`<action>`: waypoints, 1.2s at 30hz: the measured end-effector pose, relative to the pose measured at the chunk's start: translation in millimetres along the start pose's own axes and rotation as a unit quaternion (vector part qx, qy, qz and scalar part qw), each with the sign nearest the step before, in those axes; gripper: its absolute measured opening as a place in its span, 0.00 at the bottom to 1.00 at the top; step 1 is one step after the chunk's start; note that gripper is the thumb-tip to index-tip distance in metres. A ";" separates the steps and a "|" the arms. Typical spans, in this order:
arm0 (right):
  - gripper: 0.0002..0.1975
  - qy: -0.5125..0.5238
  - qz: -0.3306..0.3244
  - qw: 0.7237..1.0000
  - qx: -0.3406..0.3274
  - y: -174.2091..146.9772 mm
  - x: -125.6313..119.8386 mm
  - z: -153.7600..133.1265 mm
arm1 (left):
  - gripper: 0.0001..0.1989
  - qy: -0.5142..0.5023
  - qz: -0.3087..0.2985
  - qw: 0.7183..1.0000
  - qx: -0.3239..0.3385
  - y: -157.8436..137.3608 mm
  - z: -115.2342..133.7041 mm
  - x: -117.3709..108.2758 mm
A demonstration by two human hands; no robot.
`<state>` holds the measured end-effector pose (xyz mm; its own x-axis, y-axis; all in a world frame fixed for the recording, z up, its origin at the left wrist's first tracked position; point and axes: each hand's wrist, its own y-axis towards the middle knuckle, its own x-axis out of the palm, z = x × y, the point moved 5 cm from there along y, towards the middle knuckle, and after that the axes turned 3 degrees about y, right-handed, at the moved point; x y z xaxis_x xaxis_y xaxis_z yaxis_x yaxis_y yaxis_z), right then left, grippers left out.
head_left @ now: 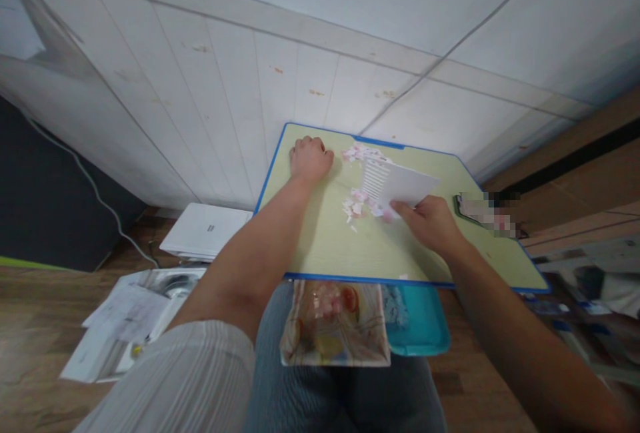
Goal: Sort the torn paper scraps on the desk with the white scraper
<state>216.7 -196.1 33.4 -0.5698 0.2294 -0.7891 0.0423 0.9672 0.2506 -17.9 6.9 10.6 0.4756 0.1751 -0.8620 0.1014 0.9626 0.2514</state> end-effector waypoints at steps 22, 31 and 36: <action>0.17 0.247 0.010 0.958 0.146 -4.3 18.4 -1.4 | 0.15 0.000 -0.003 1.000 0.010 1.9 0.4 0.2; 0.15 0.175 0.186 0.944 0.209 -25.3 -35.3 59.7 | 0.12 -0.014 0.015 1.000 0.012 3.2 -1.5 4.6; 0.17 0.193 0.127 0.953 0.197 -29.0 -7.6 32.5 | 0.10 -0.026 0.026 0.999 0.011 3.6 -1.9 5.1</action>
<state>246.5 -222.3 13.9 -0.7565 0.4779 -0.4464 0.4802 0.8693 0.1169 -16.8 11.7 6.2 0.5262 0.2128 -0.8233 0.0947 0.9475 0.3054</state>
